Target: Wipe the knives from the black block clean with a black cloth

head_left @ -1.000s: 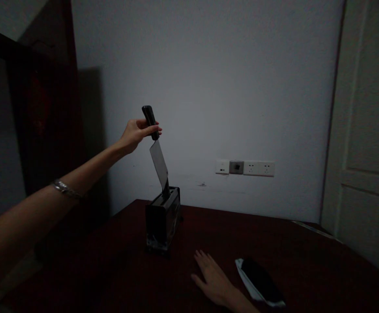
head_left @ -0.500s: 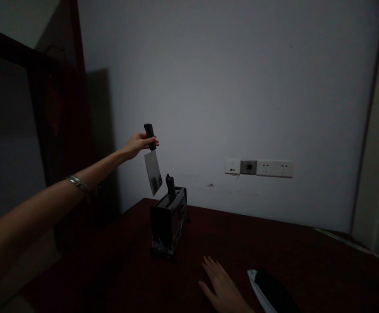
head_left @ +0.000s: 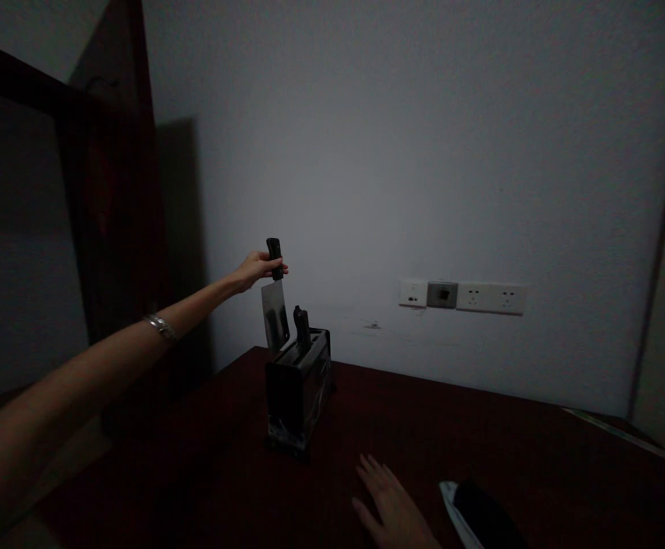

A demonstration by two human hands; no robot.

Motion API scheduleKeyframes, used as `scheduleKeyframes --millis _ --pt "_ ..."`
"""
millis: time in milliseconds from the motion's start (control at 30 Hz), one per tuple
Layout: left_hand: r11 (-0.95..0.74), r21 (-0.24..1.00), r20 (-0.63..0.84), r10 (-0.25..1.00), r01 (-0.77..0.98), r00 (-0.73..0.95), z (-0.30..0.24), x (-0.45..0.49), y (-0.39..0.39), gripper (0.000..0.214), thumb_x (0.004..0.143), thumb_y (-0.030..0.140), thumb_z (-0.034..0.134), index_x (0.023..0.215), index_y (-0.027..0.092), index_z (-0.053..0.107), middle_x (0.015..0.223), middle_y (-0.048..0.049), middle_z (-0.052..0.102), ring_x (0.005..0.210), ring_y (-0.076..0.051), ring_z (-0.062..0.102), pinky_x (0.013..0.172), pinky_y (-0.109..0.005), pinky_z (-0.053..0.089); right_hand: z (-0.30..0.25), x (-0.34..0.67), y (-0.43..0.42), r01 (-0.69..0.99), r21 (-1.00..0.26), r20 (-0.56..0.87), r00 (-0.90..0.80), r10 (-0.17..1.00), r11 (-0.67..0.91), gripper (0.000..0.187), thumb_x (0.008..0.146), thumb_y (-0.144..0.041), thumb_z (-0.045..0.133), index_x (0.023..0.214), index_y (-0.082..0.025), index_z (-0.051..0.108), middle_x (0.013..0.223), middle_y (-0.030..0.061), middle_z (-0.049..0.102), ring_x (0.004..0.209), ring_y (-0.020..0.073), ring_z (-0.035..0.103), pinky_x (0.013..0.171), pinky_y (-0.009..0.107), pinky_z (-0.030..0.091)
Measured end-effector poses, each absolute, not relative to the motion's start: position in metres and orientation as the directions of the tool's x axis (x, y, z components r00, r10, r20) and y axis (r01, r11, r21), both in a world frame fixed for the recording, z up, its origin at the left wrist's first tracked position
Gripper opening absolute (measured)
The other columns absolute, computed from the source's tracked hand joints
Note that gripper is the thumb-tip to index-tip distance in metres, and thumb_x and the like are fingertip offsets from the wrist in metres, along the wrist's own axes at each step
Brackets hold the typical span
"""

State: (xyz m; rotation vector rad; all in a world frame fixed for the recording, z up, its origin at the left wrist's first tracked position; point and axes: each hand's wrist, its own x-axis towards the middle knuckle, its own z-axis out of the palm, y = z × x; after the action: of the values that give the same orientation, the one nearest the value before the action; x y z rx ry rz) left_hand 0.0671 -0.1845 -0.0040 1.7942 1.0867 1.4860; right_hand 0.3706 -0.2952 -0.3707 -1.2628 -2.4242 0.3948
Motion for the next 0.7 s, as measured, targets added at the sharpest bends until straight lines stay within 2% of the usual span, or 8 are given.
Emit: scheduleKeyframes --millis 433,700 --pt "-0.481 0.847 0.477 0.875 0.227 0.078 -0.008 0.074 -0.168 0.017 0.071 0.020 0.065 0.082 0.010 0.059 0.079 -0.0114 0.068 0.075 -0.019 0.064 0.079 -0.035 0.047 -0.366 0.370 -0.293 0.707 -0.423 0.194 -0.541 0.819 0.567 0.063 0.084 -0.053 0.033 0.128 -0.009 0.044 0.138 0.0144 0.033 0.128 0.0295 0.029 0.106 0.047 0.025" --pt "-0.472 0.856 0.465 0.881 0.212 0.084 -0.012 0.079 -0.160 0.015 0.070 0.019 0.066 0.079 0.009 0.061 0.078 -0.0135 0.068 0.073 -0.019 0.064 0.076 -0.034 0.047 -0.370 0.372 -0.291 0.687 -0.444 0.221 -0.538 0.813 0.575 0.060 0.084 -0.053 0.035 0.128 -0.013 0.046 0.137 0.0127 0.035 0.128 0.0294 0.030 0.105 0.047 0.026"
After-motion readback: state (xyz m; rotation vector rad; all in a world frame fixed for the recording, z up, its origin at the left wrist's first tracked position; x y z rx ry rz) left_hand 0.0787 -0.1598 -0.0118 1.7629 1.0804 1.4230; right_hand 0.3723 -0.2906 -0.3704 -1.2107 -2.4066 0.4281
